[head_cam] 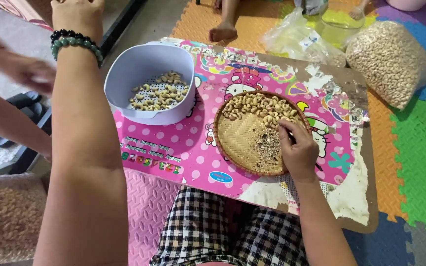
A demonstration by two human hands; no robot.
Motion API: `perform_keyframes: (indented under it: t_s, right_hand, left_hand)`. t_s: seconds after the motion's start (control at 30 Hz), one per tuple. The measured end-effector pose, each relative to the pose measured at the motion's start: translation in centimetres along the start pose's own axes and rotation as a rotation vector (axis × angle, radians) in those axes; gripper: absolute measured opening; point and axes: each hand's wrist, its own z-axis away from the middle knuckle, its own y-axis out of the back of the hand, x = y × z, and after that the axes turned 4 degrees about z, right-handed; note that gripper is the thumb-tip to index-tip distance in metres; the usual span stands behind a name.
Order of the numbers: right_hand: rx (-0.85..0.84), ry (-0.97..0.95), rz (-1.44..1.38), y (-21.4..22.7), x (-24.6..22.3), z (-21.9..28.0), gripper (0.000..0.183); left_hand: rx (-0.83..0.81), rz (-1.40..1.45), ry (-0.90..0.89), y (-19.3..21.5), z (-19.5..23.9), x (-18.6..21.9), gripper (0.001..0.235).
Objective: The person sits on a foam mat and repeatedly picks cashews from a woven tray, peels off the thin skin by hand, and places the peeled nuts into a white colander. The process continues throughout the clip with consistent hand movements.
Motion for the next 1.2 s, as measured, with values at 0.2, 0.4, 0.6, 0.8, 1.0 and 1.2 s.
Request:
perform_keyframes:
  t_s: [0.2, 0.4, 0.6, 0.8, 1.0, 1.2]
  right_hand:
    - [-0.008, -0.022, 0.031, -0.3, 0.2, 0.2, 0.015]
    - [0.006, -0.050, 0.008, 0.4, -0.2, -0.2, 0.015]
    - [-0.014, -0.019, -0.009, 0.1, 0.6, -0.3, 0.015]
    - [-0.037, -0.039, 0.000, -0.4, 1.5, 0.0, 0.016]
    - [-0.021, -0.076, -0.057, -1.4, 2.7, 0.5, 0.013]
    - [0.047, -0.050, 0.028, -2.4, 4.6, 0.6, 0.019]
  left_hand:
    - [0.092, 0.087, -0.011, -0.2, 0.3, 2.0, 0.022]
    - [-0.048, 0.090, -0.011, 2.8, -0.5, 6.3, 0.019]
    - [0.011, 0.565, 0.096, 4.4, -1.5, 12.0, 0.042]
    - [-0.014, 0.869, 0.100, 6.0, -1.3, 19.0, 0.033]
    - [0.216, 0.507, 0.057, -0.7, 0.6, 38.0, 0.023]
    - [-0.367, 2.075, 0.255, 17.7, 8.0, 38.0, 0.021]
